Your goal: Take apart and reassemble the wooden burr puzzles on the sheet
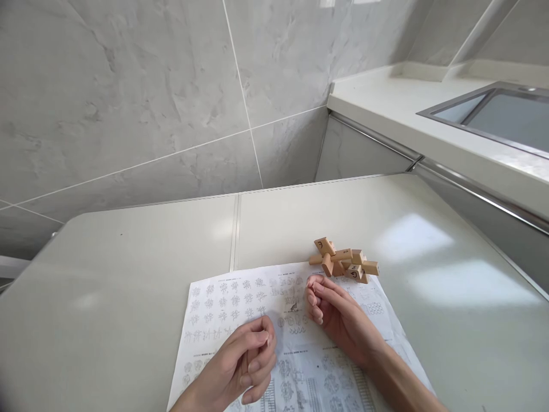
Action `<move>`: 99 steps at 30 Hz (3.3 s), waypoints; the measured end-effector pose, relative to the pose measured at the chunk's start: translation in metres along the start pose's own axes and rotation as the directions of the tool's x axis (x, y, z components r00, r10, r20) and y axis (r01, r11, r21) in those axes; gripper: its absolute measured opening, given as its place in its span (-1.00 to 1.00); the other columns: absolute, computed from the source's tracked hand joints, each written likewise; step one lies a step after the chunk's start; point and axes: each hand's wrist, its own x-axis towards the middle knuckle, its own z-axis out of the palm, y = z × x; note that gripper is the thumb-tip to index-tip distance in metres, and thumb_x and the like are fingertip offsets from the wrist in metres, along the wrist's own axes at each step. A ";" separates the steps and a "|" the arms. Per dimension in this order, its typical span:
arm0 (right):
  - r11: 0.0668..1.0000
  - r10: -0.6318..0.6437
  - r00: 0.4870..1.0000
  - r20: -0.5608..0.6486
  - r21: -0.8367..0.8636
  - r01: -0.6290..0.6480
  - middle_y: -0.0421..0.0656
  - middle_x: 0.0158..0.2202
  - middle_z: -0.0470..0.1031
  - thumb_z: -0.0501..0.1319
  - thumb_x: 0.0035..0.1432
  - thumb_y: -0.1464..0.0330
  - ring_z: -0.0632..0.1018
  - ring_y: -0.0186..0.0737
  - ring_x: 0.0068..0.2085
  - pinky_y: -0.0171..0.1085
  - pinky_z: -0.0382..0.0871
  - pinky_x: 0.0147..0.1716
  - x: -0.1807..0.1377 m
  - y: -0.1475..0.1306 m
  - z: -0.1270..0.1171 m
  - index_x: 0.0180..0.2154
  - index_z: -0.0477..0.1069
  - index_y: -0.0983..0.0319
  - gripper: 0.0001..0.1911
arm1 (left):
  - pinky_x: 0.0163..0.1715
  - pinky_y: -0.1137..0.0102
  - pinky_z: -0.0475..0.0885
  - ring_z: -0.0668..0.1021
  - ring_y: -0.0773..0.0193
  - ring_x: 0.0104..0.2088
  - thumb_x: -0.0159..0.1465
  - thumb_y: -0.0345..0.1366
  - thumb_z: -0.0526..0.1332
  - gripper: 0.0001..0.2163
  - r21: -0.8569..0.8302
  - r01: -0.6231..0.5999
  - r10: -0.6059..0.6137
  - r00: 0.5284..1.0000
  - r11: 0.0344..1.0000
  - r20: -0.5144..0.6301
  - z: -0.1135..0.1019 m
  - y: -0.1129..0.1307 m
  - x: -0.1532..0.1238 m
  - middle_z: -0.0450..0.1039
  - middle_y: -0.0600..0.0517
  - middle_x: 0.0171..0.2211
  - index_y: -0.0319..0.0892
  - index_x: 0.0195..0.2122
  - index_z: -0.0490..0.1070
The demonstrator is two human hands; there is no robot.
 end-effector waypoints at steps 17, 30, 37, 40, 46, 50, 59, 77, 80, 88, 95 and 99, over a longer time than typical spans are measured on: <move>1.000 0.018 1.000 0.011 0.004 -0.018 -0.22 -0.39 0.33 0.52 0.29 0.23 0.24 -0.35 -0.46 -0.37 0.31 -0.44 -0.001 0.000 -0.001 -0.19 0.62 0.21 -0.79 | -0.68 0.56 0.28 0.12 0.49 -0.68 0.45 -0.27 0.30 -0.80 -0.030 0.005 -0.006 1.000 1.000 -0.011 -0.001 0.000 0.000 0.22 0.22 -0.57 -0.15 -0.32 0.38; 0.999 0.026 1.000 0.004 0.029 -0.026 -0.23 -0.40 0.34 0.54 0.27 0.24 0.23 -0.36 -0.46 -0.39 0.31 -0.45 -0.001 -0.001 -0.001 -0.21 0.62 0.22 -0.79 | -0.69 0.57 0.28 0.13 0.49 -0.67 0.45 -0.28 0.29 -0.80 -0.038 -0.001 0.001 1.000 0.999 -0.001 -0.001 0.000 0.000 0.22 0.21 -0.56 -0.15 -0.33 0.37; 0.999 0.012 1.000 0.019 0.033 -0.013 -0.22 -0.40 0.35 0.51 0.30 0.26 0.26 -0.36 -0.46 -0.39 0.35 -0.45 0.000 0.001 -0.004 -0.22 0.61 0.22 -0.81 | -0.69 0.57 0.27 0.14 0.49 -0.68 0.44 -0.29 0.28 -0.81 -0.037 -0.004 0.004 1.000 0.999 0.008 -0.001 -0.001 0.000 0.22 0.21 -0.56 -0.15 -0.33 0.36; 0.999 0.013 0.999 0.034 0.033 -0.014 -0.23 -0.40 0.34 0.51 0.31 0.26 0.26 -0.36 -0.46 -0.40 0.36 -0.45 0.000 0.002 -0.005 -0.21 0.61 0.22 -0.81 | -0.69 0.56 0.28 0.14 0.48 -0.68 0.44 -0.30 0.27 -0.82 -0.030 -0.007 0.007 1.000 1.000 0.016 -0.001 0.000 0.000 0.22 0.21 -0.56 -0.15 -0.32 0.36; 1.000 0.000 0.999 0.044 0.021 -0.001 -0.24 -0.40 0.33 0.51 0.31 0.25 0.25 -0.38 -0.47 -0.42 0.36 -0.45 0.001 0.003 -0.006 -0.19 0.61 0.23 -0.80 | -0.68 0.55 0.28 0.15 0.48 -0.67 0.45 -0.32 0.24 -0.82 -0.009 -0.013 0.013 1.000 1.000 0.021 -0.002 -0.001 -0.001 0.22 0.20 -0.55 -0.15 -0.32 0.35; 1.000 -0.002 0.997 0.075 0.013 0.001 -0.25 -0.42 0.31 0.49 0.33 0.24 0.23 -0.38 -0.47 -0.41 0.35 -0.46 0.000 0.003 -0.006 -0.27 0.59 0.23 -0.78 | -0.68 0.55 0.27 0.15 0.48 -0.68 0.46 -0.31 0.24 -0.82 -0.001 -0.024 0.024 1.000 1.000 0.018 -0.001 -0.001 -0.001 0.22 0.21 -0.55 -0.15 -0.33 0.34; 0.969 -0.052 0.987 0.150 0.247 0.013 -0.32 -0.53 0.21 0.43 0.37 0.25 0.06 -0.37 -0.55 -0.37 0.30 -0.54 -0.001 0.000 -0.001 -0.46 0.44 0.21 -0.62 | -0.69 0.54 0.24 0.13 0.49 -0.69 0.44 -0.30 0.25 -0.80 0.014 -0.022 0.022 1.000 1.000 0.004 0.003 0.002 -0.001 0.21 0.22 -0.57 -0.14 -0.35 0.34; 0.791 -0.034 0.998 0.056 0.612 -0.007 -0.43 -0.70 -0.05 0.30 0.44 0.15 0.00 -0.38 -0.67 -0.33 0.15 -0.67 -0.004 -0.007 -0.018 -0.56 0.06 0.12 -0.39 | -0.69 0.55 0.26 0.12 0.49 -0.68 0.45 -0.26 0.28 -0.78 0.038 -0.016 0.017 1.000 0.999 -0.006 0.003 0.002 -0.003 0.23 0.22 -0.57 -0.14 -0.35 0.35; 0.785 -0.053 0.997 0.049 0.619 0.011 -0.43 -0.70 -0.03 0.29 0.46 0.16 0.03 -0.39 -0.69 -0.33 0.14 -0.68 -0.004 -0.008 -0.019 -0.54 0.09 0.12 -0.43 | -0.68 0.55 0.26 0.13 0.49 -0.68 0.45 -0.26 0.27 -0.78 0.047 -0.017 0.017 1.000 0.999 -0.007 0.003 0.002 -0.003 0.22 0.22 -0.57 -0.14 -0.35 0.34; 0.793 -0.065 0.998 0.003 0.608 0.049 -0.43 -0.74 0.14 0.27 0.51 0.15 0.26 -0.36 -0.71 -0.34 0.22 -0.69 -0.006 -0.014 -0.017 -0.43 0.18 0.10 -0.54 | -0.68 0.54 0.26 0.12 0.49 -0.68 0.42 -0.23 0.31 -0.78 0.053 -0.015 0.016 1.000 0.998 -0.017 0.002 0.001 -0.002 0.22 0.23 -0.56 -0.14 -0.34 0.33; 0.811 -0.071 0.997 -0.004 0.582 0.060 -0.44 -0.72 0.25 0.33 0.49 0.18 0.34 -0.39 -0.71 -0.37 0.26 -0.69 -0.005 -0.016 -0.015 -0.38 0.19 0.10 -0.56 | -0.68 0.54 0.26 0.13 0.49 -0.67 0.41 -0.22 0.31 -0.78 0.046 -0.014 0.015 1.000 0.999 -0.019 0.000 -0.001 -0.002 0.22 0.23 -0.56 -0.13 -0.33 0.34; 0.805 -0.076 0.997 -0.009 0.590 0.066 -0.44 -0.70 0.28 0.34 0.50 0.21 0.37 -0.38 -0.70 -0.36 0.30 -0.67 -0.005 -0.016 -0.015 -0.35 0.21 0.10 -0.60 | -0.67 0.53 0.28 0.14 0.48 -0.67 0.43 -0.23 0.31 -0.78 0.042 -0.013 0.013 1.000 0.999 -0.002 -0.001 -0.001 -0.001 0.22 0.22 -0.56 -0.14 -0.33 0.34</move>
